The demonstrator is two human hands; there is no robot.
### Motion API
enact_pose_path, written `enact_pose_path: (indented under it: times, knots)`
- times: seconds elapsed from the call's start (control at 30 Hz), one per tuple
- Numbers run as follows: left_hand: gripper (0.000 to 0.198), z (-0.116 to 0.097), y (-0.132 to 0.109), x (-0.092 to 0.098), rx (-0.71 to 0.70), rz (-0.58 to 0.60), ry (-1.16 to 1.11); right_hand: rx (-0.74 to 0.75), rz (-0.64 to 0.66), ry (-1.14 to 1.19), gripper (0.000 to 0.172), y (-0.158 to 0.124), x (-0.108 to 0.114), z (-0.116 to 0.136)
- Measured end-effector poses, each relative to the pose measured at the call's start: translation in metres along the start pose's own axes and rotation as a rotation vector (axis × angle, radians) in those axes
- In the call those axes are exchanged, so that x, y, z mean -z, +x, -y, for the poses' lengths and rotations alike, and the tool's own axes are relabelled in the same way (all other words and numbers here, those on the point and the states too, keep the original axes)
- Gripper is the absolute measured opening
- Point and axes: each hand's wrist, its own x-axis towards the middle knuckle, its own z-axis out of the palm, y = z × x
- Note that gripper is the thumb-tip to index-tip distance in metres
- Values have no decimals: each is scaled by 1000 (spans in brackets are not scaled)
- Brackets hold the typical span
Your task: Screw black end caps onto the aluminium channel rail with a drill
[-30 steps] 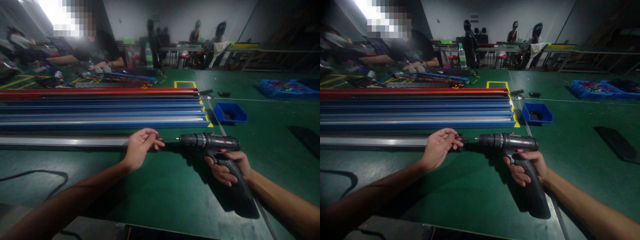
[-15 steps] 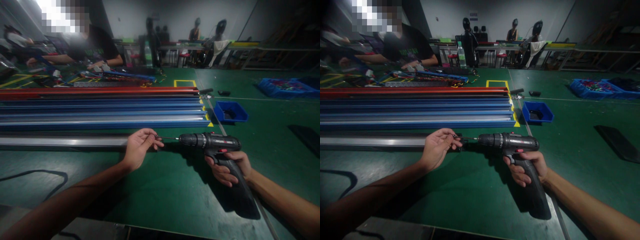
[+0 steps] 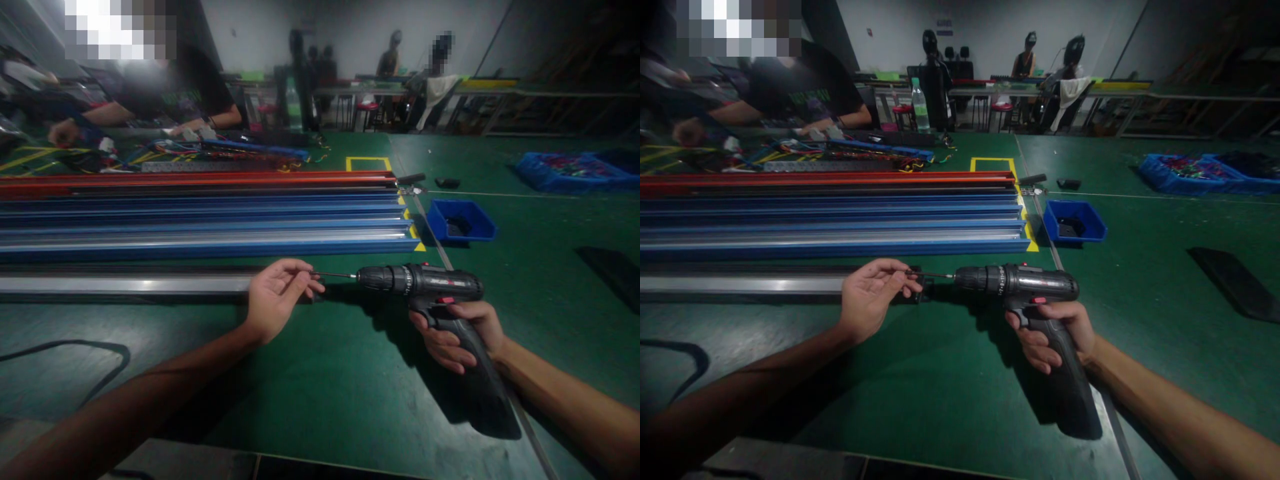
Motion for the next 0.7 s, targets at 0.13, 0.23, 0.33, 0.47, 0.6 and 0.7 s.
enact_pose_path:
  times: [0.13, 0.23, 0.33, 0.47, 0.6, 0.7]
  knots:
    - [33, -7, 1, -5, 21, -36, 22, -3, -3, 5, 41, 1, 0, 0]
    - [29, -7, 1, -6, 7, -31, 47, -7, -9, 4, 40, 0, 1, 0]
    - [23, -3, -1, -5, -11, 1, 79, -12, -3, 12, 39, 0, 2, 0]
    - [18, -1, -4, -3, -25, 42, 106, -20, 11, 35, 40, 0, 1, 0]
    - [22, -2, -5, -2, -12, 54, 116, -22, 26, 34, 42, 1, 0, 1]
    - [33, 0, -6, 1, -13, 66, 84, -19, 2, 21, 42, 2, -1, 1]
